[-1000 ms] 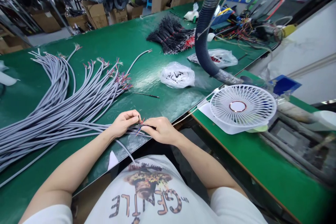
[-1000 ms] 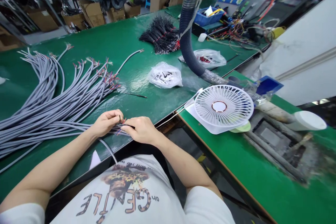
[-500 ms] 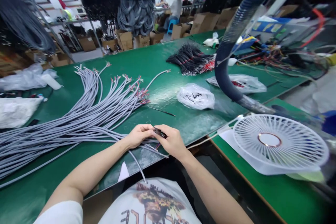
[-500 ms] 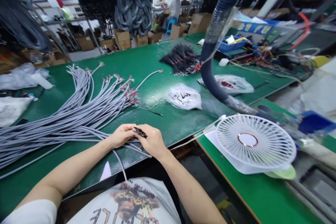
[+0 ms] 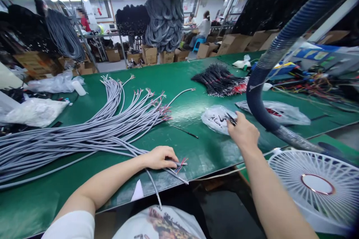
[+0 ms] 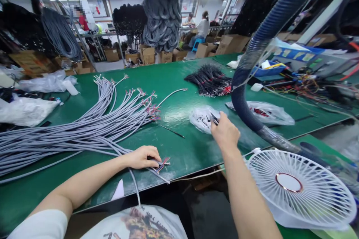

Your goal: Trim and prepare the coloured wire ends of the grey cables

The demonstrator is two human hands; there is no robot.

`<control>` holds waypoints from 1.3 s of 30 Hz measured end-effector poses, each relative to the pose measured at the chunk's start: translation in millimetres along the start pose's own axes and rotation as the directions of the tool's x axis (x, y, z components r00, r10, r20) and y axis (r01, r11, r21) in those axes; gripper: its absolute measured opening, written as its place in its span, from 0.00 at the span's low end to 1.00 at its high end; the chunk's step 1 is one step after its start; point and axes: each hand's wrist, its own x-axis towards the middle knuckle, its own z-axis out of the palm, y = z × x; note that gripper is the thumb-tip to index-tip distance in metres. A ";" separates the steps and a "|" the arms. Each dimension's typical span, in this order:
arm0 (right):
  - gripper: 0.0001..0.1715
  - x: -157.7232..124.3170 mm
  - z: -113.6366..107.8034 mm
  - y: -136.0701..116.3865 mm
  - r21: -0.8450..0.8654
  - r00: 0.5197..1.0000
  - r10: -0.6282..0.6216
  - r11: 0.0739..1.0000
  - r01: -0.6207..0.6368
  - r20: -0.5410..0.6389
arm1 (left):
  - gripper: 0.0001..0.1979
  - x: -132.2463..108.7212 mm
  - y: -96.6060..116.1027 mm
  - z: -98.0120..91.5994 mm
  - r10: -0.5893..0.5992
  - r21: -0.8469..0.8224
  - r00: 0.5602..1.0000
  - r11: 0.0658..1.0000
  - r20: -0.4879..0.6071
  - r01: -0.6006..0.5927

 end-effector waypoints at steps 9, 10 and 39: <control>0.15 -117.3 -21.9 -86.6 0.694 0.802 -0.490 0.707 0.137 0.341 | 0.17 -1.4 0.9 1.2 0.044 -0.029 0.975 0.998 -0.217 -0.051; 0.16 -123.5 -20.6 -91.9 0.712 0.782 -0.515 0.689 0.135 0.351 | 0.17 -1.8 0.6 1.4 0.062 -0.019 0.975 0.998 -0.213 -0.067; 0.10 -133.6 -10.2 -92.5 0.645 0.813 -0.539 0.707 0.291 0.223 | 0.09 2.6 6.8 9.5 -0.062 0.002 0.922 0.998 -0.381 0.068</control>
